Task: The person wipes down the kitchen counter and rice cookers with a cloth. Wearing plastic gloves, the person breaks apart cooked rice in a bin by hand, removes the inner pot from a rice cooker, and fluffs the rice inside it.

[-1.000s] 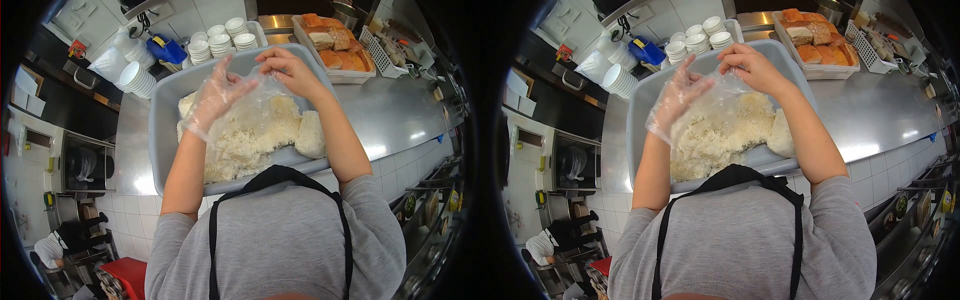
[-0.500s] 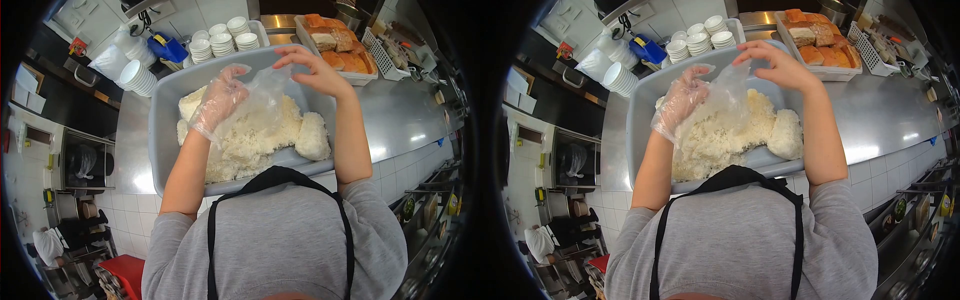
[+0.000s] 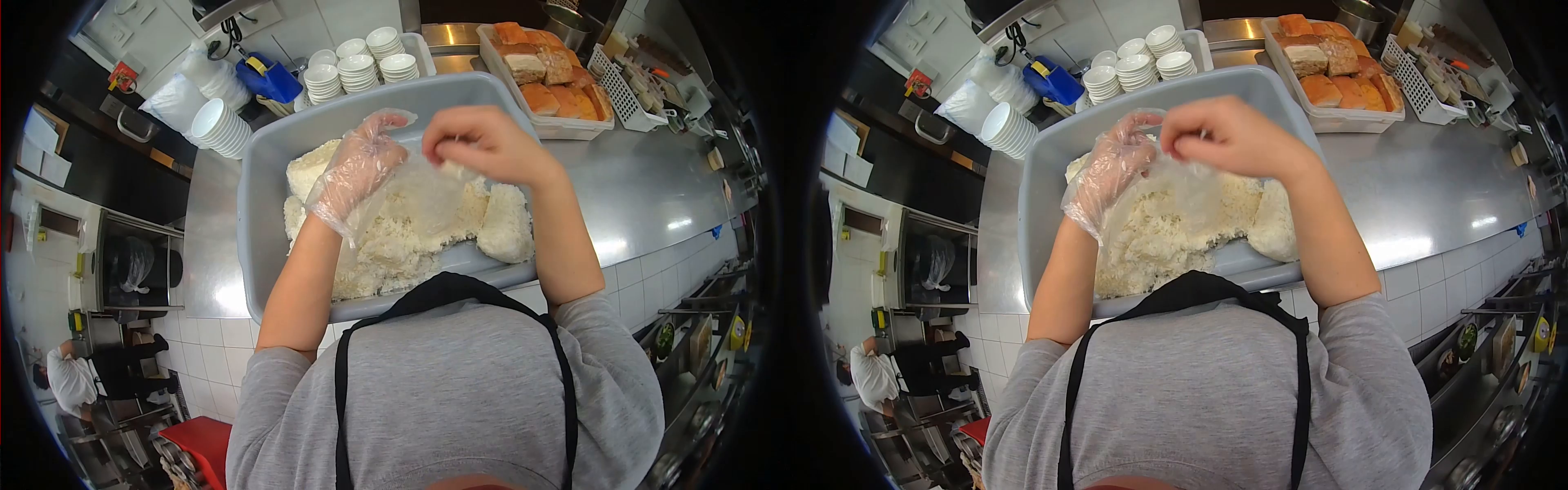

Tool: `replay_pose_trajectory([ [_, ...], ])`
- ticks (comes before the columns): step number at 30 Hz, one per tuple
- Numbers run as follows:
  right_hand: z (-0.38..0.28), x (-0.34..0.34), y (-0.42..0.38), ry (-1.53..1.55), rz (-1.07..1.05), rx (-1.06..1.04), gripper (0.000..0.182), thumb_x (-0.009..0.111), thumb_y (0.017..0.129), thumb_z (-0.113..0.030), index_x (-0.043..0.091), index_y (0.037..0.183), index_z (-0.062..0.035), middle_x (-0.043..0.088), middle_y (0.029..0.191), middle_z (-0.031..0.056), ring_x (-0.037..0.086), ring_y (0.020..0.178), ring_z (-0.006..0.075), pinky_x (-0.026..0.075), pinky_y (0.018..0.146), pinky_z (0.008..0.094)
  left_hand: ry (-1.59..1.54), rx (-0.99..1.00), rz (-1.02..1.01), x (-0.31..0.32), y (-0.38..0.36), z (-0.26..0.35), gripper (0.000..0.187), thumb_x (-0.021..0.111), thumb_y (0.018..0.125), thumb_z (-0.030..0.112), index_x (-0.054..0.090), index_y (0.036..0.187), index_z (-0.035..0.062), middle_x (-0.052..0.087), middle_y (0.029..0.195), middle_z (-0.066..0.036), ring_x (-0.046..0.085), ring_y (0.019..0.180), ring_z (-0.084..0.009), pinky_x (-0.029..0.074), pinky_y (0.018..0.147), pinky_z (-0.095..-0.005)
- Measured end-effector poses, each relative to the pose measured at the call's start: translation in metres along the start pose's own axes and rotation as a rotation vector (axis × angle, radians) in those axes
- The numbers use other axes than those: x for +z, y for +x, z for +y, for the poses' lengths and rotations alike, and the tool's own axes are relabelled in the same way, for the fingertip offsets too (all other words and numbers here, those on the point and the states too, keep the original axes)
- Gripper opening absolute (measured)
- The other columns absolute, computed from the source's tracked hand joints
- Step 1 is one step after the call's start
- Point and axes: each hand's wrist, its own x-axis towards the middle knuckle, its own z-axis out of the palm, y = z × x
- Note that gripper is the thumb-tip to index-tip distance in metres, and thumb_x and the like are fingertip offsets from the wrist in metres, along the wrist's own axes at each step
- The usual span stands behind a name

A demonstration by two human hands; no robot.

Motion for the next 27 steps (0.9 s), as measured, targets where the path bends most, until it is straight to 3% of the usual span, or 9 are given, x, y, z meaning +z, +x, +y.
replay_pose_trajectory([
  [2, 0.001, 0.007, 0.001, -0.208, -0.244, 0.287, 0.010, 0.051, 0.081, -0.001, 0.060, 0.086, 0.0011, 0.062, 0.077, 0.0077, 0.063, 0.070, 0.0144, 0.048, 0.063, 0.0284, -0.047, 0.051, -0.005, 0.000, -0.004, 0.007, 0.045, 0.059, 0.073, 0.007, 0.053, 0.117, 0.0029, 0.056, 0.077, -0.005, 0.053, 0.068, -0.0120, 0.045, 0.064, -0.0262],
  [6, 0.021, 0.022, 0.000, -0.418, -0.360, 0.657, 0.008, 0.051, 0.078, 0.000, 0.056, 0.084, 0.0017, 0.058, 0.071, 0.0119, 0.060, 0.053, 0.0197, 0.048, 0.056, 0.0323, -0.296, 0.158, 0.013, 0.007, -0.011, 0.018, 0.043, 0.052, 0.075, 0.002, 0.052, 0.119, 0.0013, 0.051, 0.076, 0.000, 0.049, 0.065, -0.0098, 0.044, 0.060, -0.0242],
  [9, 0.027, 0.021, 0.003, -0.428, -0.275, 0.668, 0.012, 0.058, 0.077, -0.004, 0.056, 0.088, 0.0004, 0.059, 0.076, 0.0115, 0.062, 0.063, 0.0218, 0.048, 0.059, 0.0337, -0.361, 0.297, 0.121, 0.010, -0.010, 0.017, 0.041, 0.057, 0.080, 0.005, 0.051, 0.120, 0.0025, 0.052, 0.076, 0.000, 0.050, 0.066, -0.0092, 0.045, 0.060, -0.0243],
  [10, 0.033, 0.016, 0.002, -0.431, -0.274, 0.668, 0.012, 0.058, 0.077, -0.004, 0.056, 0.088, 0.0004, 0.059, 0.076, 0.0115, 0.062, 0.063, 0.0218, 0.048, 0.059, 0.0337, -0.363, 0.300, 0.121, 0.010, -0.009, 0.017, 0.041, 0.057, 0.080, 0.005, 0.051, 0.120, 0.0025, 0.052, 0.076, 0.000, 0.050, 0.066, -0.0092, 0.045, 0.060, -0.0243],
  [12, 0.044, 0.006, -0.003, -0.595, -0.144, 0.291, 0.026, 0.069, 0.074, -0.013, 0.055, 0.093, -0.0008, 0.059, 0.091, 0.0099, 0.061, 0.078, 0.0234, 0.048, 0.067, 0.0352, -0.241, 0.245, 0.264, 0.010, -0.010, 0.018, 0.053, 0.069, 0.079, 0.017, 0.045, 0.124, 0.0033, 0.049, 0.071, 0.002, 0.049, 0.064, -0.0086, 0.042, 0.058, -0.0231],
  [18, 0.028, 0.021, 0.000, -0.447, -0.032, 0.132, 0.038, 0.076, 0.071, -0.021, 0.056, 0.097, -0.0018, 0.051, 0.107, 0.0088, 0.054, 0.093, 0.0259, 0.047, 0.076, 0.0368, -0.016, 0.103, 0.123, 0.024, -0.005, 0.001, 0.053, 0.070, 0.081, 0.012, 0.043, 0.126, 0.0016, 0.051, 0.072, 0.002, 0.049, 0.066, -0.0053, 0.043, 0.058, -0.0215],
  [22, 0.030, 0.023, -0.002, -0.599, -0.024, 0.033, 0.033, 0.074, 0.073, -0.019, 0.058, 0.096, -0.0029, 0.052, 0.103, 0.0094, 0.054, 0.095, 0.0275, 0.047, 0.077, 0.0354, 0.021, 0.198, 0.173, 0.016, -0.006, 0.001, 0.051, 0.066, 0.081, 0.009, 0.043, 0.126, 0.0008, 0.050, 0.070, 0.002, 0.046, 0.063, -0.0047, 0.040, 0.057, -0.0209],
  [25, 0.019, 0.017, -0.004, -0.636, -0.058, 0.163, 0.023, 0.071, 0.075, -0.016, 0.061, 0.091, -0.0026, 0.055, 0.098, 0.0076, 0.054, 0.100, 0.0262, 0.047, 0.081, 0.0383, 0.068, 0.237, 0.226, 0.012, -0.008, 0.006, 0.047, 0.062, 0.080, 0.005, 0.045, 0.124, 0.0009, 0.050, 0.070, 0.002, 0.044, 0.062, -0.0042, 0.038, 0.057, -0.0203],
  [27, 0.012, 0.017, -0.003, -0.693, 0.069, 0.018, 0.016, 0.067, 0.076, -0.011, 0.061, 0.089, -0.0021, 0.056, 0.093, 0.0091, 0.057, 0.093, 0.0278, 0.048, 0.078, 0.0380, 0.084, 0.233, 0.237, 0.007, -0.010, 0.012, 0.043, 0.059, 0.080, 0.002, 0.049, 0.121, 0.0010, 0.049, 0.069, 0.003, 0.044, 0.062, -0.0041, 0.038, 0.057, -0.0206],
])
